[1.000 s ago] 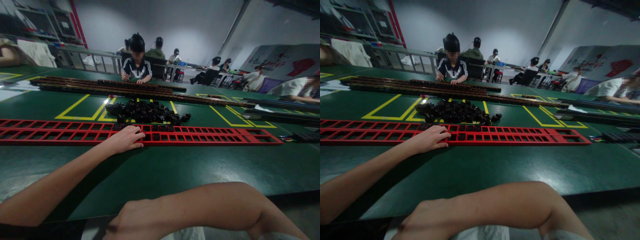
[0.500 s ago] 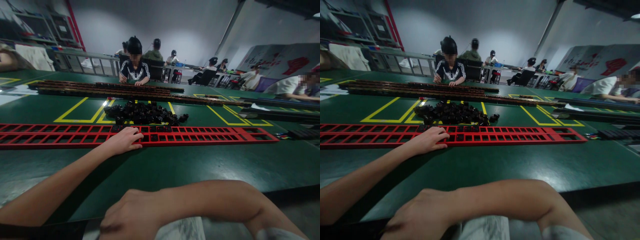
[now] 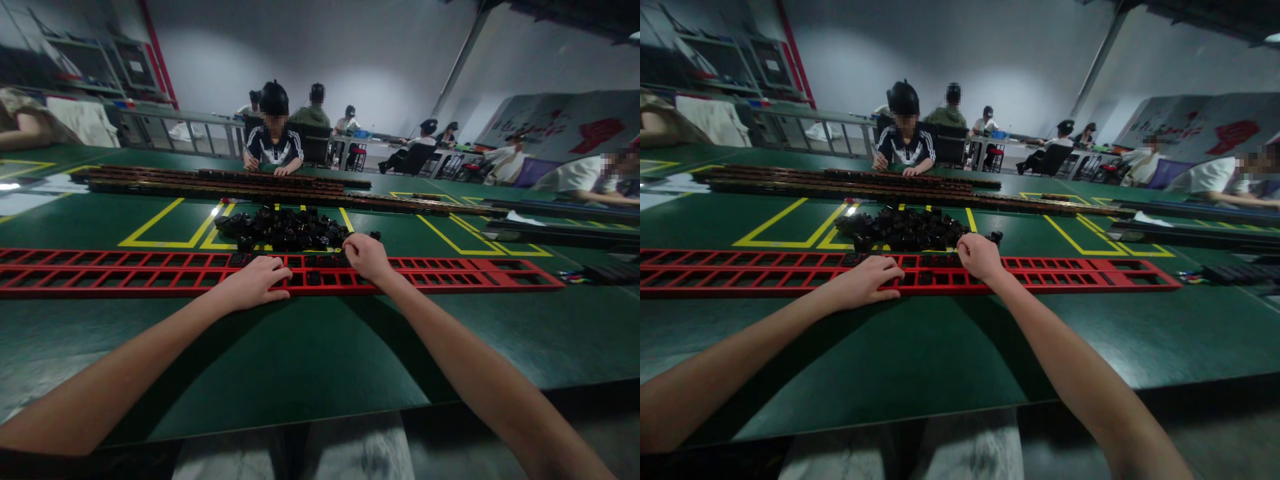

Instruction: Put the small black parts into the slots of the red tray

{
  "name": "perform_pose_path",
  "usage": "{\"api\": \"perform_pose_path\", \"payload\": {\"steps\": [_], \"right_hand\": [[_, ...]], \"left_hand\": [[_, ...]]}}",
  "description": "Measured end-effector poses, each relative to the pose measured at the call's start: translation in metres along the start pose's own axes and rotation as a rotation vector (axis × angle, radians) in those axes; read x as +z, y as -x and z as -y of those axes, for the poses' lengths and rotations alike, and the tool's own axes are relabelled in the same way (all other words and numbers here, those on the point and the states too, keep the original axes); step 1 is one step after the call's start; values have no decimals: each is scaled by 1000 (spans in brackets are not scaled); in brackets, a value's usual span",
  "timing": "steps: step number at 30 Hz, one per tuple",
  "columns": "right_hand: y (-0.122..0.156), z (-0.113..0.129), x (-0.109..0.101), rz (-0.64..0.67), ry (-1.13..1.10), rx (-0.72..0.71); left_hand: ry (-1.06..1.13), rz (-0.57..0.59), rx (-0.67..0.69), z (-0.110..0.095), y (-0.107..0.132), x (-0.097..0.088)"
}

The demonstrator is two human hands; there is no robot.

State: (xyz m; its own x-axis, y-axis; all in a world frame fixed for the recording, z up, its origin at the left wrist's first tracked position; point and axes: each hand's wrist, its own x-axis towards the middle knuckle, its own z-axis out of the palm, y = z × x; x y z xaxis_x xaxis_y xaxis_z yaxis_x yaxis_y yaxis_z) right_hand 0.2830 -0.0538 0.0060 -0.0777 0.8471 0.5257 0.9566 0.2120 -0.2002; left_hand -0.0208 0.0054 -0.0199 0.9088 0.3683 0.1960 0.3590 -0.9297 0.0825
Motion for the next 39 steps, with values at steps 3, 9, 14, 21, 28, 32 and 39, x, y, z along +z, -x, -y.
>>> {"api": "perform_pose_path", "payload": {"steps": [3, 9, 14, 21, 28, 32, 39], "right_hand": [[1, -23, 2, -1, 61, 73], [-1, -40, 6, 104, 120, 219], [0, -43, 12, 159, 94, 245], [-2, -45, 15, 183, 26, 211], [-1, -42, 14, 161, 84, 126], [-1, -43, 14, 143, 90, 92], [-2, -45, 14, 149, 101, 68]], "left_hand": [[9, -1, 1, 0, 1, 0], [14, 16, -10, 0, 3, 0], [17, 24, -30, -3, 3, -3], [22, 20, -27, -4, 3, -5], [31, 10, -36, -5, 3, -5], [27, 20, -43, -5, 4, -5], [25, 34, -40, -4, 4, -5]]}}
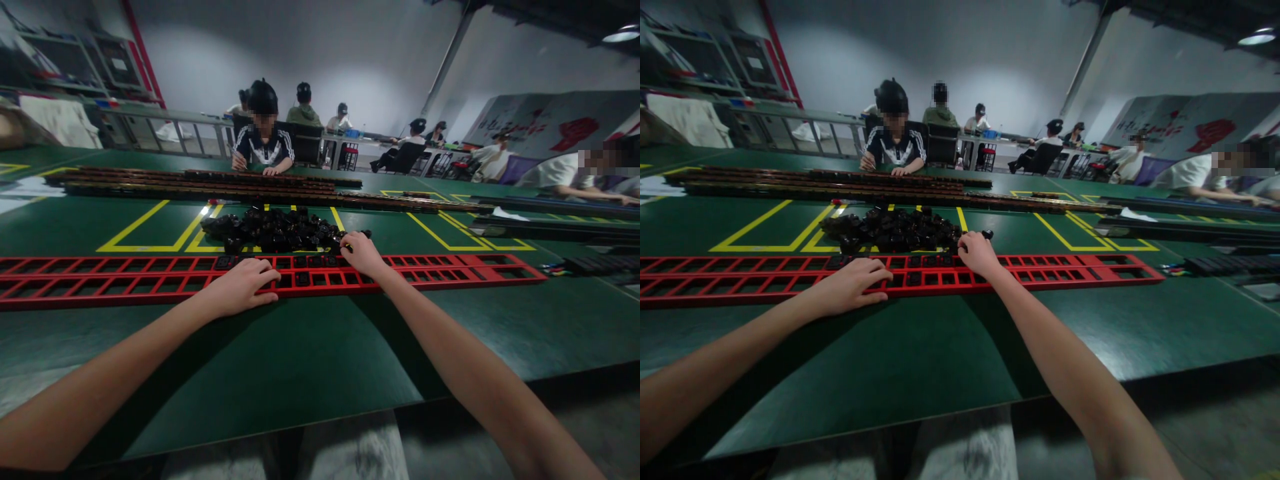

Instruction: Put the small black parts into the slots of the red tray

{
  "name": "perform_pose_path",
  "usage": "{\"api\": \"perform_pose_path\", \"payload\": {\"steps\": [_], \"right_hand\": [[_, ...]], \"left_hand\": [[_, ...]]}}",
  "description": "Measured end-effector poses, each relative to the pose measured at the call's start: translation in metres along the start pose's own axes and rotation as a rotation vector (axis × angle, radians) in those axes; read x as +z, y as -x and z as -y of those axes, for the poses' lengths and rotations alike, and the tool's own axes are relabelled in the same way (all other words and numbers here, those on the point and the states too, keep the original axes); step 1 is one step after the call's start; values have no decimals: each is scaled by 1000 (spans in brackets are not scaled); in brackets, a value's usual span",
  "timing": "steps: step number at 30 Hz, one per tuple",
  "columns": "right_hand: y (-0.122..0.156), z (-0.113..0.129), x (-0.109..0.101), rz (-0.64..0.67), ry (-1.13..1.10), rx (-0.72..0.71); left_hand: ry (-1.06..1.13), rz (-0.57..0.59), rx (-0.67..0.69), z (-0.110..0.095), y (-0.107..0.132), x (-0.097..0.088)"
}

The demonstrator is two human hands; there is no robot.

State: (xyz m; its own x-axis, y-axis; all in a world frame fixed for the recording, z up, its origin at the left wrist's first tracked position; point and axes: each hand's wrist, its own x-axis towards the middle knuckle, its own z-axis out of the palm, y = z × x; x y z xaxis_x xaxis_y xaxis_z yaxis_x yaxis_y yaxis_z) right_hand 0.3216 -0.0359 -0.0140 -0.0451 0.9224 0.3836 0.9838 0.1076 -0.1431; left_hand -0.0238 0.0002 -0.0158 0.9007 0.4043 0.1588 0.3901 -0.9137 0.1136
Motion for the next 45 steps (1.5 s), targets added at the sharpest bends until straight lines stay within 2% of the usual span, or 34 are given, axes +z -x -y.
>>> {"api": "perform_pose_path", "payload": {"steps": [4, 13, 19, 31, 45], "right_hand": [[1, 3, -2, -28, -2, 24], [2, 5, -3, -198, -79, 18], [3, 5, -1, -149, -250, 35], [9, 13, -10, -34, -476, -84], [9, 8, -9, -42, -467, -179]], "left_hand": [[4, -6, 0, 0, 0, 0], [8, -24, 2, -1, 1, 0], [4, -19, 7, -1, 1, -1], [3, -23, 6, 0, 1, 1], [-14, -11, 14, 0, 2, 0]]}}
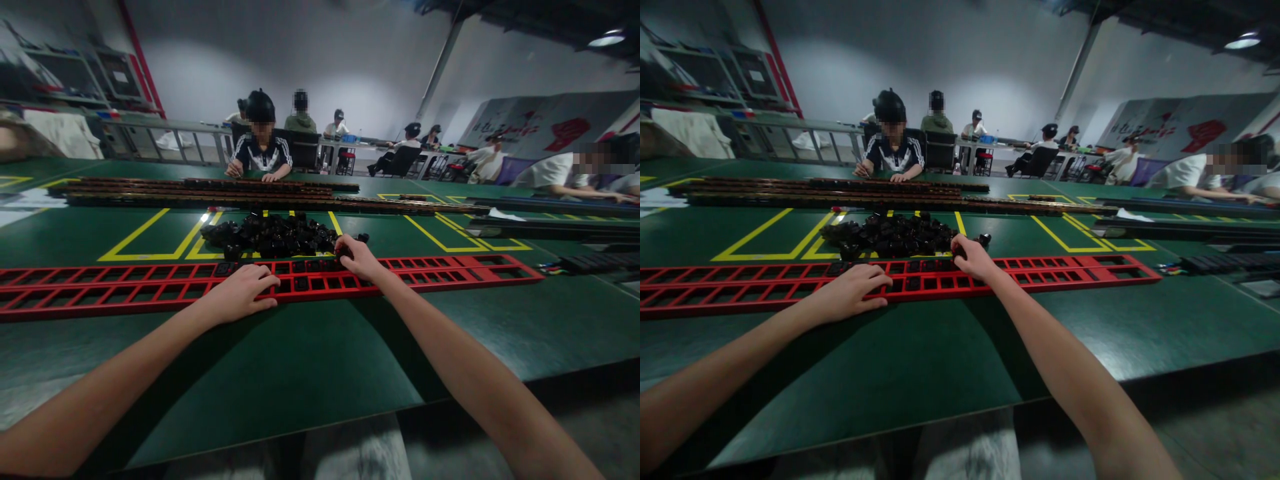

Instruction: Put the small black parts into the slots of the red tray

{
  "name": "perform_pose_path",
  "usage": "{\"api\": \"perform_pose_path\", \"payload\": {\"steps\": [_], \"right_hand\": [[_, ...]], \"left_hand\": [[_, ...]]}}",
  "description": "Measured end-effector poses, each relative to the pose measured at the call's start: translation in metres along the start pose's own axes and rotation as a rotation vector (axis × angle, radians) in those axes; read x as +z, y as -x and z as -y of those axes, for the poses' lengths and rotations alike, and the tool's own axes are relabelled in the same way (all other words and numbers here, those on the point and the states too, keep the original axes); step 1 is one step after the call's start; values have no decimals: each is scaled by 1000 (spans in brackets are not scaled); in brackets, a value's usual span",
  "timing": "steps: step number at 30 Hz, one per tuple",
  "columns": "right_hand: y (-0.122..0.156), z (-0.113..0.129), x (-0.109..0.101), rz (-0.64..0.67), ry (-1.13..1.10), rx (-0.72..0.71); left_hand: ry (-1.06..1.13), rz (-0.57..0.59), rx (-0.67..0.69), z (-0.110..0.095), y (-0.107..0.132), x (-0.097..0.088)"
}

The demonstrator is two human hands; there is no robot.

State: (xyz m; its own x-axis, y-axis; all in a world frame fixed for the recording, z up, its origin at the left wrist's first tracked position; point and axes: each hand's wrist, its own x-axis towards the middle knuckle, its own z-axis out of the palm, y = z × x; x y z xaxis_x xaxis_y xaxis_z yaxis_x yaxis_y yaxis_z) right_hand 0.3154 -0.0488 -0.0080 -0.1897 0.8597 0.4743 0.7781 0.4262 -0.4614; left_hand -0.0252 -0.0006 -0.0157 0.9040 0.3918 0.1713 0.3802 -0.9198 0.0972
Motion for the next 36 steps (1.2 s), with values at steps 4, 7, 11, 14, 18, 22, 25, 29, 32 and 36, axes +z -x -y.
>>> {"api": "perform_pose_path", "payload": {"steps": [4, 7, 11, 14, 18, 22, 25, 29, 32, 36], "right_hand": [[-1, 0, -3, 78, -6, -68], [-1, 0, -3, 109, 13, -82], [-2, 1, -4, 144, 47, -74], [-3, 2, -4, 158, 67, -86], [-3, 2, -3, 165, 77, -108], [-2, 1, -1, 161, 89, -125], [-2, 3, -2, 178, 86, -132], [-1, 9, -4, 214, 95, -66], [-1, 11, -5, 239, 110, -1], [0, 11, -4, 260, 140, 16]], "left_hand": [[-5, 7, -8, 0, 0, 0], [-3, 14, -18, -2, -1, -1], [0, 24, -27, -4, -1, -3], [4, 26, -32, -4, -1, -3], [11, 24, -30, -2, -1, -2], [13, 30, -33, -2, -1, -1], [9, 30, -32, -2, -1, -1], [7, 21, -31, -2, -1, -1], [4, 15, -28, -2, -1, -1], [-8, 16, -20, -2, -2, -1]]}}
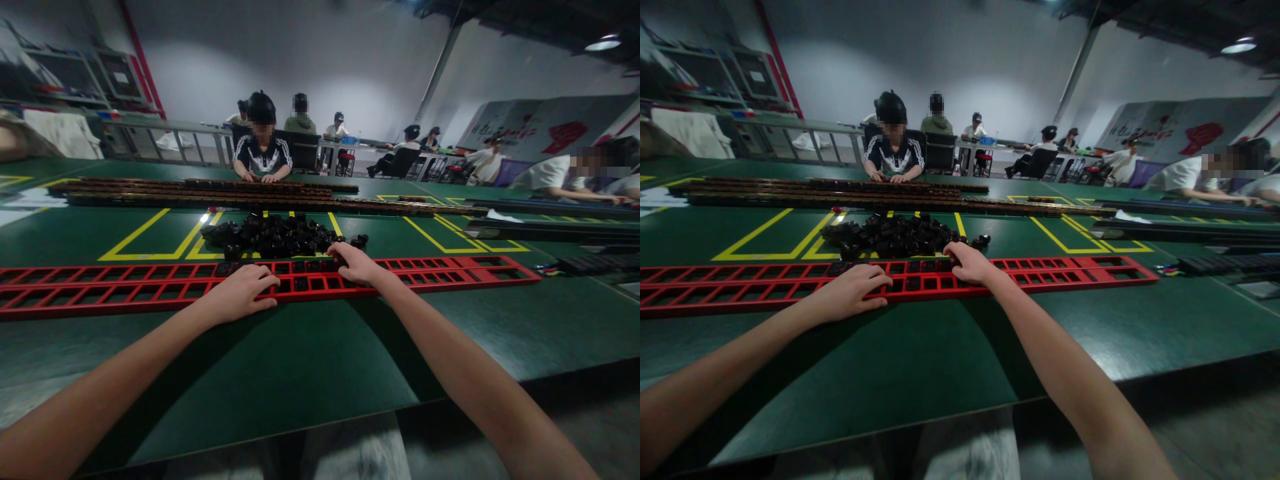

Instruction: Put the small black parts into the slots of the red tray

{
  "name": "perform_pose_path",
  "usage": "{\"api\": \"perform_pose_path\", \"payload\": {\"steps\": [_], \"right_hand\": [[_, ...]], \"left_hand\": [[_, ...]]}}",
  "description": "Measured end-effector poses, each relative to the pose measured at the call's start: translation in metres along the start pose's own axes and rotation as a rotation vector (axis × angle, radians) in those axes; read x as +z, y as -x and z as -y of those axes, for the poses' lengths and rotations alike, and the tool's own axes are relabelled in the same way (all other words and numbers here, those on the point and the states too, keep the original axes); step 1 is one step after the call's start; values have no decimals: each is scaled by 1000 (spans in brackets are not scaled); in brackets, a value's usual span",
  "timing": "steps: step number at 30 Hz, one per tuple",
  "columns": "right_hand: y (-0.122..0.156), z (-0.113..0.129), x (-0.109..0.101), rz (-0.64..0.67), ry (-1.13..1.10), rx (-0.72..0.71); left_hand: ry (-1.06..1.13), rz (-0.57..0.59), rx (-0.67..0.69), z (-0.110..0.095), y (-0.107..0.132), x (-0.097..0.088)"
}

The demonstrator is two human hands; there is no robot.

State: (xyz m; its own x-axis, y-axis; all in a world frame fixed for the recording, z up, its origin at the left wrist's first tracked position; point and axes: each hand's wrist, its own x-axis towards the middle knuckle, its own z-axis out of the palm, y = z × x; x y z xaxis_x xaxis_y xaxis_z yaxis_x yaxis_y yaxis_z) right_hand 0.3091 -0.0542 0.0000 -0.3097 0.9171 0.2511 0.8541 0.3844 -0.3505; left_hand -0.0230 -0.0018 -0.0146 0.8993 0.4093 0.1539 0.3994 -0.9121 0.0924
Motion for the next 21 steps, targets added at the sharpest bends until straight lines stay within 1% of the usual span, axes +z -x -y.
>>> {"api": "perform_pose_path", "payload": {"steps": [5, 12, 17, 21], "right_hand": [[0, 0, 0, 17, 46, 10], [-1, 1, -1, 22, 37, -57], [-2, -3, -1, 16, 18, -66], [-1, -1, -2, 14, 12, -72]], "left_hand": [[3, -5, 0, -1, 0, -1], [8, 1, -8, -2, 0, -2], [15, -8, -6, -1, 0, -2], [14, -6, -2, 0, 1, -1]]}}
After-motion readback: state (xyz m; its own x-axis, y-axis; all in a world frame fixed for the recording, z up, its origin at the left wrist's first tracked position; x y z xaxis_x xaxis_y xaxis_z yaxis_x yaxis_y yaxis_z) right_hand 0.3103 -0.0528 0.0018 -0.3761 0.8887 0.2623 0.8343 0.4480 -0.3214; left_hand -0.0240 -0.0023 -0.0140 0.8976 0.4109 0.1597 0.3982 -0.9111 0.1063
